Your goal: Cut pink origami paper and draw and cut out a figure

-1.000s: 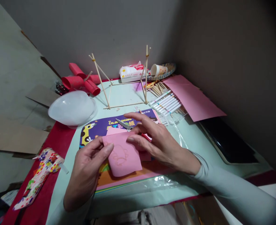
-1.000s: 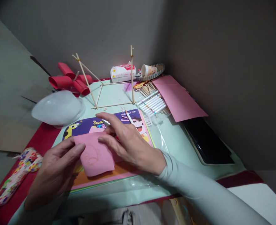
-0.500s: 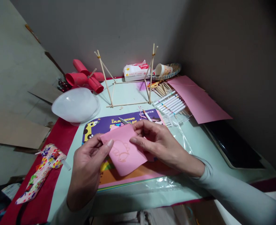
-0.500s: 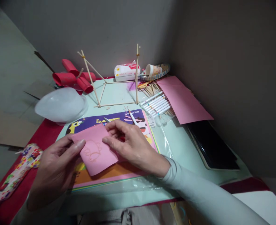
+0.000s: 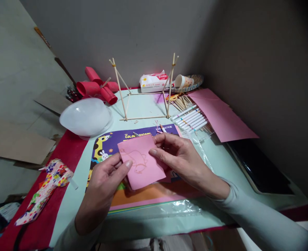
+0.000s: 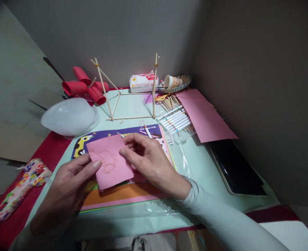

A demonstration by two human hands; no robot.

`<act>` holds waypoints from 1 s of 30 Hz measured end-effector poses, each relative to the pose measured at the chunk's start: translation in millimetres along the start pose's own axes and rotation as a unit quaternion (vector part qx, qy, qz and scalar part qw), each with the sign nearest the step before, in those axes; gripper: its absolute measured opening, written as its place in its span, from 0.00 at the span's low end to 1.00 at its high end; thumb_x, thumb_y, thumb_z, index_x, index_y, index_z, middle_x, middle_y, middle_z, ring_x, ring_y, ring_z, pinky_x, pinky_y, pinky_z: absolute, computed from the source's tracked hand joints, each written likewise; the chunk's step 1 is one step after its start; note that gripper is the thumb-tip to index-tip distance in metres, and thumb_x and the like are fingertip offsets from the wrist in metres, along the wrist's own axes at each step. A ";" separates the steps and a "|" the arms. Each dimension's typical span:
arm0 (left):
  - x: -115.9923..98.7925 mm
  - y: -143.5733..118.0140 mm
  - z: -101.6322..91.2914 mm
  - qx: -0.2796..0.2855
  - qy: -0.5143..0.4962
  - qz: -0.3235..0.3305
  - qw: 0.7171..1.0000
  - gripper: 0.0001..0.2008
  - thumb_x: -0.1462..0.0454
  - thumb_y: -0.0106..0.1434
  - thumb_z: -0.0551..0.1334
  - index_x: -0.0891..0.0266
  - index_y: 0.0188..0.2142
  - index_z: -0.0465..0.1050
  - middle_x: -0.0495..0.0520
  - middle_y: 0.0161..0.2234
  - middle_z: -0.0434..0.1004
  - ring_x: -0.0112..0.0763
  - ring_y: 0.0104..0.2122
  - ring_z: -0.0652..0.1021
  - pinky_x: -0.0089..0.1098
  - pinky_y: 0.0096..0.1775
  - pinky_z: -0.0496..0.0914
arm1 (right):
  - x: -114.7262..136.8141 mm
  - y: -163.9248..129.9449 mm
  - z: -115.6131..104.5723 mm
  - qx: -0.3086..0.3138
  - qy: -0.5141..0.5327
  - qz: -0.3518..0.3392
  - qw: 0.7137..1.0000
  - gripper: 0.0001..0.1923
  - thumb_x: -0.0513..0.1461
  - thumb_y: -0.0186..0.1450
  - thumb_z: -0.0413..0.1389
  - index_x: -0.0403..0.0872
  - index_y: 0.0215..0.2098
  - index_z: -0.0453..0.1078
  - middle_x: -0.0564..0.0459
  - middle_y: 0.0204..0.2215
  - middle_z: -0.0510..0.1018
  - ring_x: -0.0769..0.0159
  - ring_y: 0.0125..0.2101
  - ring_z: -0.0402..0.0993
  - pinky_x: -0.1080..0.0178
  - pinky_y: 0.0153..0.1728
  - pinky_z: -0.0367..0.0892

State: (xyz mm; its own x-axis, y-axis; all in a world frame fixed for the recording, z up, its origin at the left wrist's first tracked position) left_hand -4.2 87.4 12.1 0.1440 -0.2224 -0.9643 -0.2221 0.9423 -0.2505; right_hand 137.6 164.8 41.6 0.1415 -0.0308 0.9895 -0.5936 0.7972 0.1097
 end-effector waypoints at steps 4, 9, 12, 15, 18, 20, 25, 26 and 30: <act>0.6 -1.0 1.3 0.001 -0.012 -0.004 1.000 0.14 0.56 0.59 0.69 0.63 0.40 0.79 0.49 0.25 0.72 0.27 0.22 0.70 0.27 0.25 0.69 | -2.6 1.2 -0.3 -0.001 0.011 0.025 1.000 0.07 0.40 0.66 0.61 0.45 0.38 0.69 0.61 0.24 0.68 0.78 0.20 0.62 0.72 0.20 0.60; 2.4 0.8 -4.5 -0.017 -0.021 0.018 0.999 0.13 0.55 0.61 0.68 0.62 0.39 0.78 0.48 0.23 0.69 0.27 0.23 0.69 0.25 0.23 0.65 | -7.2 -3.0 8.4 0.040 -0.008 0.077 0.996 0.14 0.46 0.67 0.60 0.47 0.45 0.67 0.60 0.27 0.68 0.74 0.23 0.65 0.71 0.21 0.62; 3.4 2.2 -6.2 -0.006 -0.005 0.033 0.999 0.11 0.56 0.63 0.66 0.60 0.40 0.77 0.48 0.24 0.71 0.26 0.22 0.69 0.26 0.24 0.65 | -9.7 -7.1 15.7 0.077 -0.049 0.078 0.993 0.16 0.48 0.68 0.58 0.48 0.47 0.65 0.59 0.27 0.68 0.70 0.26 0.68 0.69 0.24 0.64; 3.3 1.8 -7.1 0.004 0.031 0.038 0.999 0.11 0.55 0.65 0.64 0.60 0.34 0.75 0.48 0.21 0.69 0.28 0.21 0.70 0.29 0.25 0.66 | -6.1 -6.5 15.8 0.090 -0.117 0.034 0.988 0.13 0.48 0.71 0.55 0.46 0.42 0.68 0.57 0.28 0.70 0.70 0.27 0.66 0.67 0.27 0.62; 1.3 0.6 -6.5 0.009 0.070 0.032 0.997 0.14 0.53 0.63 0.65 0.61 0.29 0.74 0.49 0.20 0.69 0.31 0.23 0.72 0.29 0.27 0.68 | -4.2 -4.1 12.2 0.106 -0.169 0.024 0.980 0.15 0.50 0.71 0.54 0.46 0.41 0.70 0.54 0.31 0.72 0.68 0.30 0.66 0.66 0.29 0.61; -0.7 -0.1 -5.9 0.009 0.069 0.023 0.997 0.13 0.53 0.61 0.67 0.61 0.31 0.75 0.50 0.22 0.71 0.30 0.24 0.72 0.29 0.28 0.68 | -2.3 -3.1 9.1 0.123 -0.193 0.025 0.973 0.15 0.50 0.71 0.54 0.46 0.40 0.70 0.54 0.30 0.72 0.68 0.30 0.66 0.66 0.28 0.59; -8.0 -0.6 -4.5 0.012 0.077 0.029 0.997 0.12 0.55 0.59 0.69 0.60 0.36 0.74 0.49 0.29 0.73 0.26 0.26 0.72 0.24 0.28 0.67 | 4.6 -8.4 14.2 0.215 -0.233 0.005 0.948 0.12 0.44 0.71 0.55 0.46 0.33 0.66 0.59 0.24 0.65 0.71 0.25 0.60 0.66 0.25 0.54; -7.4 -0.5 -3.4 0.018 0.083 0.029 0.996 0.11 0.56 0.59 0.70 0.60 0.34 0.74 0.48 0.27 0.71 0.25 0.25 0.71 0.23 0.26 0.66 | 6.3 -9.2 15.1 0.223 -0.234 -0.001 0.946 0.12 0.44 0.71 0.55 0.46 0.32 0.66 0.59 0.24 0.65 0.71 0.25 0.59 0.66 0.25 0.54; -5.4 0.5 -7.4 -0.008 0.057 0.050 0.997 0.09 0.58 0.61 0.68 0.59 0.33 0.72 0.44 0.22 0.68 0.22 0.19 0.68 0.23 0.22 0.65 | 10.3 -4.2 6.1 0.138 -0.201 0.016 0.970 0.12 0.47 0.70 0.55 0.47 0.40 0.69 0.57 0.27 0.69 0.70 0.27 0.62 0.67 0.25 0.56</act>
State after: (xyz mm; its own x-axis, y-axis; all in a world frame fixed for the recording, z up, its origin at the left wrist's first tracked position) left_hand -12.2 87.3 16.6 0.0108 -0.1555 -0.9878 -0.2458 0.9571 -0.1534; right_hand 136.8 157.4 51.9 -0.1687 -0.2858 0.9433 -0.7899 0.6116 0.0440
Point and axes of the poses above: each hand's wrist, its own y-axis towards the middle knuckle, its own z-axis out of the palm, x = y × z, the point moved 9 cm from there along y, towards the middle knuckle
